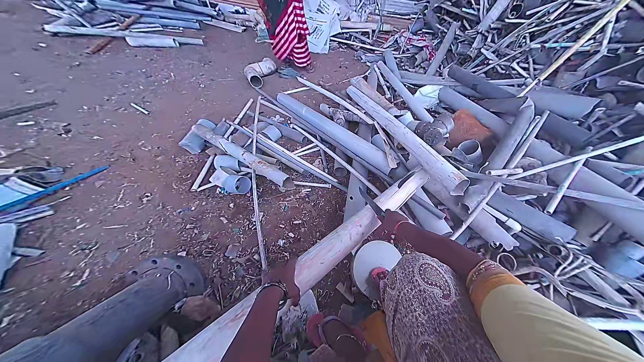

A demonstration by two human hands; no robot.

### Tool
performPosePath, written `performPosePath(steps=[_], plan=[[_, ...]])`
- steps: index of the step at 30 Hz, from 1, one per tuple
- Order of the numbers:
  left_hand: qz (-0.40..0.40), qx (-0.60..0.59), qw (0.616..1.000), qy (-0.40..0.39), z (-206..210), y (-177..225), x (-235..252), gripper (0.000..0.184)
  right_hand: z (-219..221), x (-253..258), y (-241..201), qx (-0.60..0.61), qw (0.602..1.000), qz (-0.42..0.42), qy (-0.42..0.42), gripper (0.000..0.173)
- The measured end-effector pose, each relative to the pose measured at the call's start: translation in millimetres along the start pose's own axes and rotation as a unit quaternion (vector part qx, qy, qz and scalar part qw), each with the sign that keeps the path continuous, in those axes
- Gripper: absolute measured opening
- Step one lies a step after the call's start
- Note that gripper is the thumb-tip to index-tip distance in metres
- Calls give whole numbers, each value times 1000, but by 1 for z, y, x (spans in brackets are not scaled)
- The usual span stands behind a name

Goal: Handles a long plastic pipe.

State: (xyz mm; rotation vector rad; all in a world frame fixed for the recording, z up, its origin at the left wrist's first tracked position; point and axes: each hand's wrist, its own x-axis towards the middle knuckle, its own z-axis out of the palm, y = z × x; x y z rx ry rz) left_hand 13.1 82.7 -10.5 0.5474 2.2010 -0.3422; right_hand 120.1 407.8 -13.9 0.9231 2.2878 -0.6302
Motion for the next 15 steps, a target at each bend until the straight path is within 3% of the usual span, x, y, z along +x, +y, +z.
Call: performPosePath(steps=[3,6,8,11,15], plan=[[5,-12,1000,5,0,-1,-1,118,-2,-19,-11,-78,989,-105,-69,60],[-29,9,996,78,12,8,-11,126,-31,-39,-4,-129,990,-63,-10,59],[-22,47,987,155,35,19,-25,129,-46,-40,32,3,998,0,64,58],[25,88,966,242,69,28,-30,114,-50,-46,85,231,966,33,113,54],[14,114,955,275,82,35,-13,112,-54,-86,105,197,977,-7,76,52]])
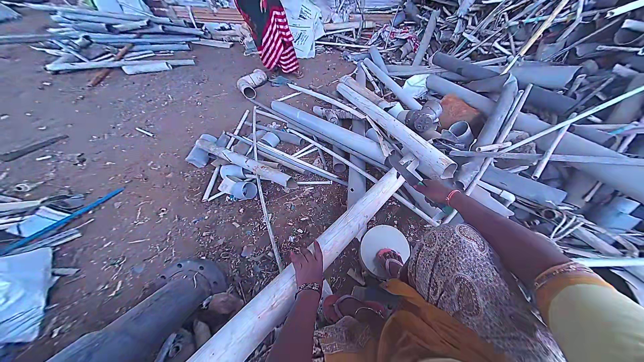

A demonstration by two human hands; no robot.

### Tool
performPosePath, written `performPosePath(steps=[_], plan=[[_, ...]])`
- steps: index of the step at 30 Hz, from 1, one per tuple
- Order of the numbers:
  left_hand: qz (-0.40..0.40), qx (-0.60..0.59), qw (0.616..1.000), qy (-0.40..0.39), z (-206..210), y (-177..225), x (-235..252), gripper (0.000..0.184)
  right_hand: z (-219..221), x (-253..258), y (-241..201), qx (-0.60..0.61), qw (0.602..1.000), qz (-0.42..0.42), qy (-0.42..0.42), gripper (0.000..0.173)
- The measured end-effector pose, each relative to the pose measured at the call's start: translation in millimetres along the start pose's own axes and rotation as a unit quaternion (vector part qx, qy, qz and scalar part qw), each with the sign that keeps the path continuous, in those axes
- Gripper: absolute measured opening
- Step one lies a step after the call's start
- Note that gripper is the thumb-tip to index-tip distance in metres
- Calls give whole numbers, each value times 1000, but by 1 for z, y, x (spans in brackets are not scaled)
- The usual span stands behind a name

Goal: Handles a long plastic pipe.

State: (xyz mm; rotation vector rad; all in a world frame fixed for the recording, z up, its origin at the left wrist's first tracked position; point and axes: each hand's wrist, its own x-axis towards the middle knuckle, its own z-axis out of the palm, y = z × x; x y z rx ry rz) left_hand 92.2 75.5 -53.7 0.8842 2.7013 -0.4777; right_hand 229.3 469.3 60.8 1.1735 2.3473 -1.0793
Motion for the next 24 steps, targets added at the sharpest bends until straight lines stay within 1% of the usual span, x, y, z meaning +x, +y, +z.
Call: performPosePath(steps=[2,4,5,6,8,10,11,13,14,16,17,18,20,22,24], plan=[[-15,-11,999,-29,-8,2,7,111,-7,-20,-8,-83,996,-37,3,52],[-21,-5,997,-74,-20,-3,12,119,-12,-41,-14,-149,987,-53,35,53],[-21,-8,996,-89,-25,-8,16,124,-17,-49,-16,-160,984,-51,57,52],[-18,-16,995,-100,-29,-15,18,127,-19,-53,-15,-147,985,-45,81,51],[-4,-30,992,-120,-36,-29,19,130,-21,-51,-7,-79,989,-36,119,51],[24,-61,986,-154,-37,-47,17,129,-21,-51,-4,-15,993,-21,118,52],[41,-82,979,-180,-37,-60,18,129,-21,-52,-7,-5,994,-14,111,52],[86,-140,958,-234,-26,-90,16,128,-14,-55,-13,-29,996,-3,86,51],[99,-176,945,-258,-16,-106,14,125,-7,-54,-14,-49,996,2,71,49],[83,-232,924,-292,-3,-130,5,116,12,-46,-17,-84,995,19,45,49],[58,-254,921,-291,-3,-136,-4,112,26,-40,-16,-96,995,25,31,51],[37,-251,926,-279,-3,-138,-11,111,45,-33,-14,-108,994,24,16,52],[7,-180,952,-246,1,-133,-18,119,90,-23,-13,-150,989,0,-13,51],[-18,-85,968,-237,-7,-115,-20,127,129,-23,-17,-222,971,-70,-44,46],[-29,-9,971,-235,-14,-98,-24,130,154,-27,-21,-289,943,-141,-81,49]])
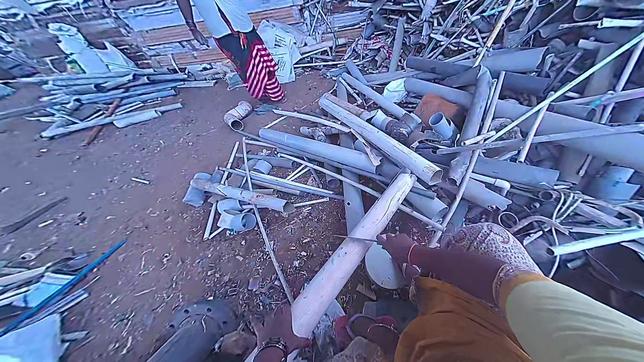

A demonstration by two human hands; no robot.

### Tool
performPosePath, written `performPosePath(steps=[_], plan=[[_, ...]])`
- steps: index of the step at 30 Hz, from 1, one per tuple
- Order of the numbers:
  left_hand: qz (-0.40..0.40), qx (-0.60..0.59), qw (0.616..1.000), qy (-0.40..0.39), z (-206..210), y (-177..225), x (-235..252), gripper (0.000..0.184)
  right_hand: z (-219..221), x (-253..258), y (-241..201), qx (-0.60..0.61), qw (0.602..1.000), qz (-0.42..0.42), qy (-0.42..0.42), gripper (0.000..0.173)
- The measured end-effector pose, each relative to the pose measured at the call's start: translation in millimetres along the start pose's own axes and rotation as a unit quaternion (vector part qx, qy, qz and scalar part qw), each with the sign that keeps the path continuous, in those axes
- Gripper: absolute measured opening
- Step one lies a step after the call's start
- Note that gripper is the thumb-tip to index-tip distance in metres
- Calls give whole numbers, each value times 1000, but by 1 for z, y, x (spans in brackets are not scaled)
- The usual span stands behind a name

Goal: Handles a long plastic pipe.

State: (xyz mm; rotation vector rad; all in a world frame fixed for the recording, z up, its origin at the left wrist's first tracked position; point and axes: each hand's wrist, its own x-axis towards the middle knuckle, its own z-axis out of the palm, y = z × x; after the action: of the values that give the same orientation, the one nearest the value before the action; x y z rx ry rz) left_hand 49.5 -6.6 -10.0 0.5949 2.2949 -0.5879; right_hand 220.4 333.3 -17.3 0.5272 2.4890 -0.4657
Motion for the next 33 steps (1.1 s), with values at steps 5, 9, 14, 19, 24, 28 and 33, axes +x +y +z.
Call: performPosePath(steps=[5,9,14,19,24,28,33], plan=[[-8,53,998,23,4,5,-2,130,-15,36,67,61,983,171,29,60],[1,34,999,35,11,0,2,128,-29,43,77,93,971,219,17,56],[-6,62,997,34,8,8,-9,127,-21,46,84,114,969,218,35,53],[-26,72,997,29,-4,21,-30,123,-34,60,83,177,959,221,26,52],[-33,53,997,47,14,22,-22,121,-18,66,83,222,947,229,43,49],[-45,58,995,65,11,31,-29,117,-27,68,86,225,952,203,32,49],[-31,22,993,107,31,26,-17,113,-50,62,100,151,964,217,16,50]])
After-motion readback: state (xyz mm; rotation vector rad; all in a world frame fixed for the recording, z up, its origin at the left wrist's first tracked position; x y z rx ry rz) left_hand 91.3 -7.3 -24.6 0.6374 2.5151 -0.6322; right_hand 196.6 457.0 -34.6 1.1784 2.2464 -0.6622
